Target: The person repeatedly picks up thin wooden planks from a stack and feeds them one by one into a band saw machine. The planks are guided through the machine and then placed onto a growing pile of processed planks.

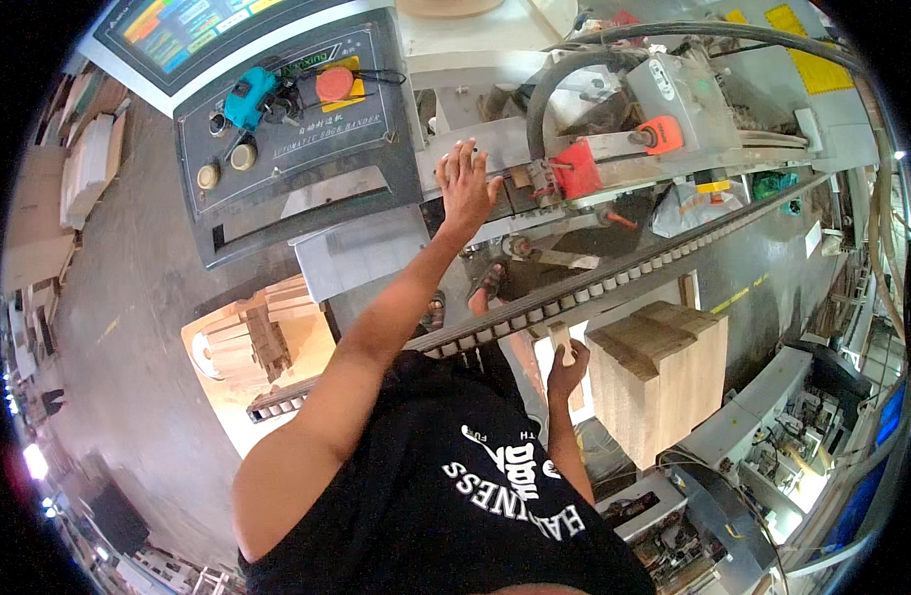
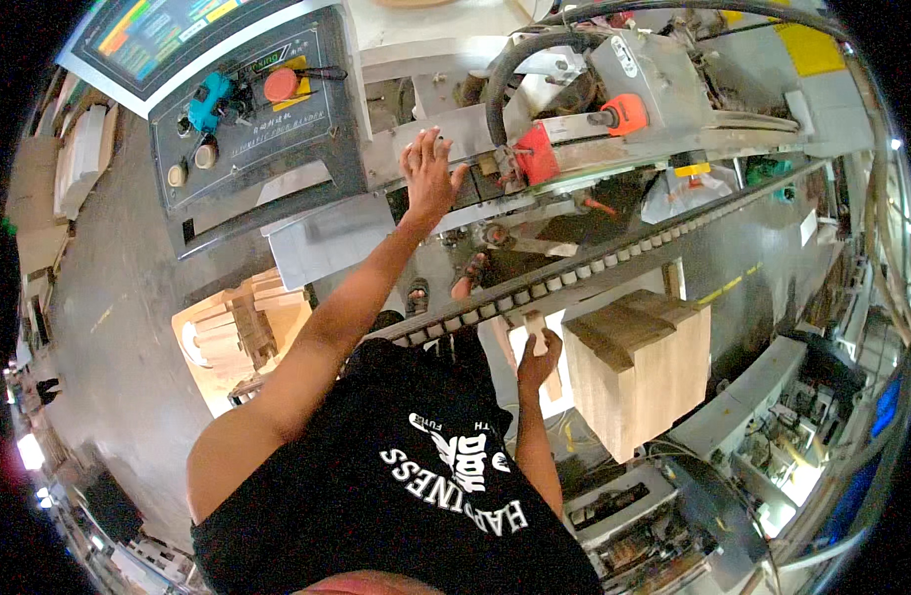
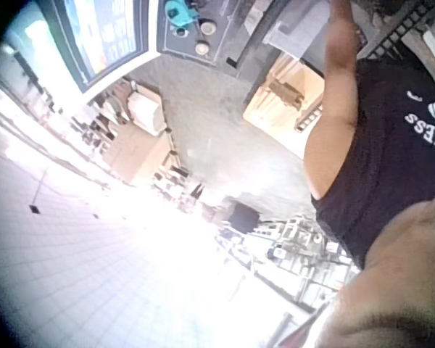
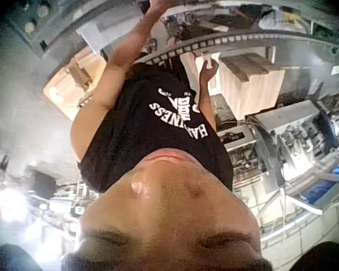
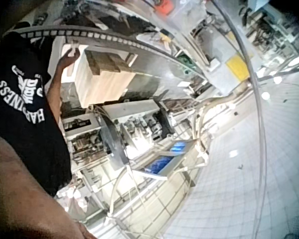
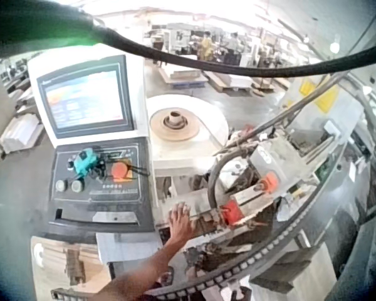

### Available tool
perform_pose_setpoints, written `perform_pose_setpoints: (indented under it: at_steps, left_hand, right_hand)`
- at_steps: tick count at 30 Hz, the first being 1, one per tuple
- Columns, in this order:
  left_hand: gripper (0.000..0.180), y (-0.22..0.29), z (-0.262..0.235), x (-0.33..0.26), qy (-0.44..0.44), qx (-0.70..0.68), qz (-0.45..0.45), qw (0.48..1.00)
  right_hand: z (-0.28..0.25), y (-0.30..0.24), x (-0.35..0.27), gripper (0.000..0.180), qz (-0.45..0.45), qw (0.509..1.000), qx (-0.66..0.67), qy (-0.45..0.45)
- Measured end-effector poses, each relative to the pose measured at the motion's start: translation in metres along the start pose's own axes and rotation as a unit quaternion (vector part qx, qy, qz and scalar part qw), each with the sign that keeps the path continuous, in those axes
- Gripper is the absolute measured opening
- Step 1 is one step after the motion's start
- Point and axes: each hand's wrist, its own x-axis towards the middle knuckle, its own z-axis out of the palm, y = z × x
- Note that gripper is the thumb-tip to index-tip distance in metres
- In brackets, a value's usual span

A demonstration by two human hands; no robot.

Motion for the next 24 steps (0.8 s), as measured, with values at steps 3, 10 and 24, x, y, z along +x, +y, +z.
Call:
perform_pose_setpoints:
  at_steps: [3, 10, 24]
  left_hand:
    - [0.057, -0.003, -0.020, -0.014, -0.017, -0.047, 0.008, 0.999]
    - [0.062, -0.027, -0.051, -0.121, -0.017, -0.158, 0.015, 0.987]
    - [0.064, 0.076, -0.107, -0.179, -0.136, -0.261, 0.314, 0.903]
  right_hand:
    - [-0.017, 0.031, -0.010, 0.065, 0.014, 0.988, -0.135, -0.068]
    - [0.001, 0.173, -0.028, 0.074, -0.024, 0.957, -0.249, -0.148]
    - [-0.066, -0.007, 0.002, 0.070, -0.073, 0.978, -0.066, -0.182]
